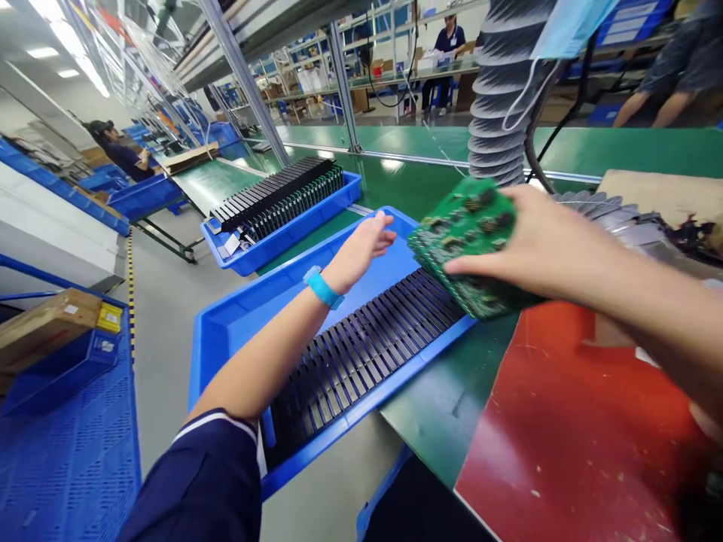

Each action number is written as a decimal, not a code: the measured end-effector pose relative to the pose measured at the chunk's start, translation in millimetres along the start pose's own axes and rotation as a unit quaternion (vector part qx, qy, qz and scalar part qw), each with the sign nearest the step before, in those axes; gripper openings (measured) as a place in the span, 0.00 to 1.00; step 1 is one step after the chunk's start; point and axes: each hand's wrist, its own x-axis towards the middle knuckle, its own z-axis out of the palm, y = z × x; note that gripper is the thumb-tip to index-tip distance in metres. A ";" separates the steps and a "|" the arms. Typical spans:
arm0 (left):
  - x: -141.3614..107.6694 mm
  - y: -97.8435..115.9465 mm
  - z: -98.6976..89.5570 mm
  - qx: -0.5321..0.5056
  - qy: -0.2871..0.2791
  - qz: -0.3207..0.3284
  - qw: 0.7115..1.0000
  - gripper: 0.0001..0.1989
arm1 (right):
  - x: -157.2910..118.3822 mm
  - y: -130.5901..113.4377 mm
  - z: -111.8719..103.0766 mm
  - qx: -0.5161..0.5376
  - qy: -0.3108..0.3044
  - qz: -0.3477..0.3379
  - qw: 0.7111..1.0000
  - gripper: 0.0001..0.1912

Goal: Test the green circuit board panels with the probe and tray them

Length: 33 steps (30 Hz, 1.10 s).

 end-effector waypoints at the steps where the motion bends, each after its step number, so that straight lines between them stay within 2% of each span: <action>1: 11.6 2.5 6.1 -0.016 0.033 -0.001 0.999 0.30 | 13.2 -15.9 13.4 -0.046 -0.039 0.040 0.997 0.53; 3: 31.6 2.6 17.6 -0.020 0.100 0.015 0.995 0.30 | 28.5 -36.5 40.9 -0.065 -0.091 0.091 0.990 0.56; 4: 39.2 -0.2 23.0 -0.019 0.114 0.019 0.993 0.29 | 30.8 -41.3 53.5 -0.076 -0.109 0.097 0.986 0.55; 7: 50.4 -18.0 38.5 -0.047 0.089 -0.021 0.995 0.28 | 23.5 -42.2 80.6 -0.139 -0.167 0.088 0.972 0.48; 9: 49.8 -32.6 49.0 -0.068 0.061 -0.055 0.994 0.29 | 15.2 -40.5 87.9 -0.156 -0.186 0.089 0.966 0.47; 13: 41.9 -53.5 64.6 -0.094 0.048 -0.075 0.992 0.25 | 10.2 -41.5 79.9 -0.149 -0.232 0.082 0.958 0.45; 17: 35.6 -61.4 67.5 -0.127 0.063 -0.087 0.986 0.22 | 15.7 -27.2 56.3 -0.120 -0.277 0.068 0.951 0.22; 20: 31.6 -64.8 66.9 -0.153 0.075 -0.086 0.982 0.21 | 13.7 -4.4 43.0 -0.096 -0.299 0.066 0.947 0.14; 25: 25.6 -72.1 68.4 -0.183 0.115 -0.069 0.974 0.20 | 4.4 16.8 41.3 -0.093 -0.284 0.037 0.953 0.13; 33: 23.4 -78.3 66.7 -0.204 0.151 -0.056 0.966 0.17 | 4.2 10.6 50.1 -0.166 -0.212 0.014 0.963 0.14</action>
